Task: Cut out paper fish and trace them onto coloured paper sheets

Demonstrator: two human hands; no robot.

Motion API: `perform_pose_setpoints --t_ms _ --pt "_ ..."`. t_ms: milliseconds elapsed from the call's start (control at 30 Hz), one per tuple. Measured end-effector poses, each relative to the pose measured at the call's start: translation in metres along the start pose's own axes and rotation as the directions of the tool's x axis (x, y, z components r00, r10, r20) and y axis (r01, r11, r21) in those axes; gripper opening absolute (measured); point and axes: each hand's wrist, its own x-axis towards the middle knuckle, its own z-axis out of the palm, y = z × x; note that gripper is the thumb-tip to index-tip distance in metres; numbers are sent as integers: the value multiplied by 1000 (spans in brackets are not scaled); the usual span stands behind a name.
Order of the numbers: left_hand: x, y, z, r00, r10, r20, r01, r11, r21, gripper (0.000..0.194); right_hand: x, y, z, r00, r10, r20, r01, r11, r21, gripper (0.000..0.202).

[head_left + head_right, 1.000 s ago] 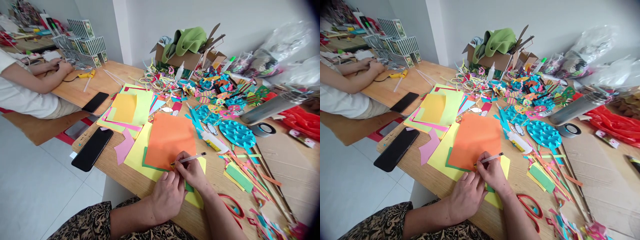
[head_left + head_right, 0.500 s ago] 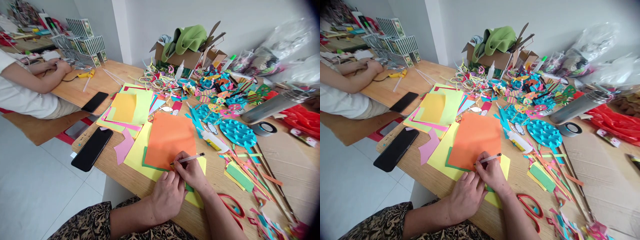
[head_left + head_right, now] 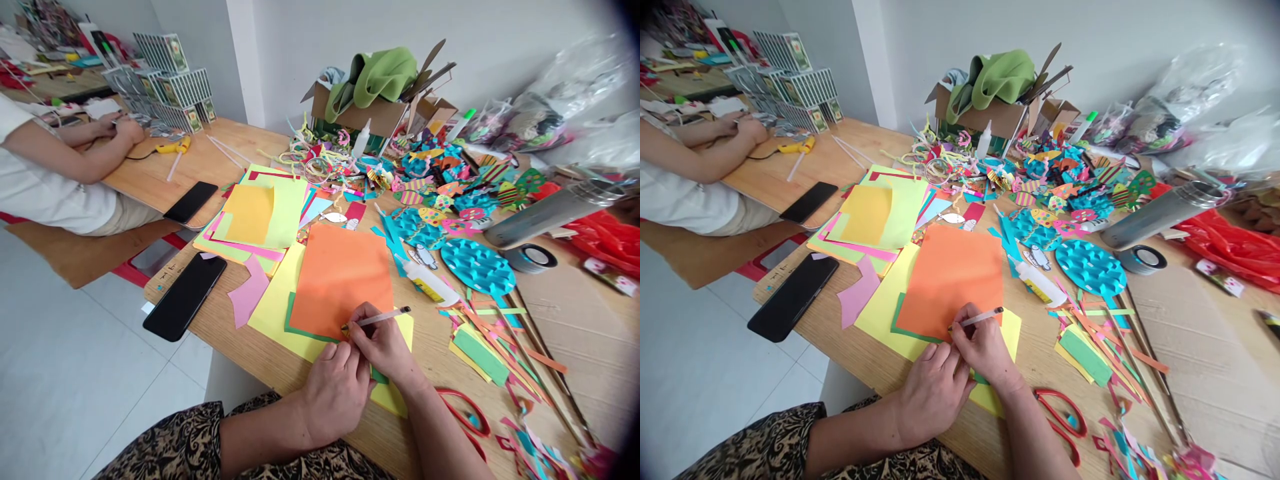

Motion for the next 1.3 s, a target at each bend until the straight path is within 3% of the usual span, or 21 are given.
perform_pose_setpoints --t_ms 500,600,767,967,1200,1300 --pt "0 0 0 1000 0 9 0 1000 6 27 -1 0 1 1000 6 -5 -6 1000 -12 8" --pt "0 0 0 1000 1 14 -1 1000 19 32 -1 1 0 1000 14 -2 -14 999 49 9" --pt "-1 -1 3 1000 17 -3 -16 995 98 48 -1 0 -9 993 22 -116 4 974 225 13" --pt "-2 -1 1 999 40 -35 -34 990 140 46 -13 1 -19 985 -15 -171 47 981 188 21" --pt "-1 -4 4 995 42 -89 -32 993 117 45 -24 14 -13 982 -9 -189 40 986 164 21" --pt "2 -7 2 996 59 -63 -53 994 93 43 -23 18 -11 979 -26 -202 58 986 156 22"
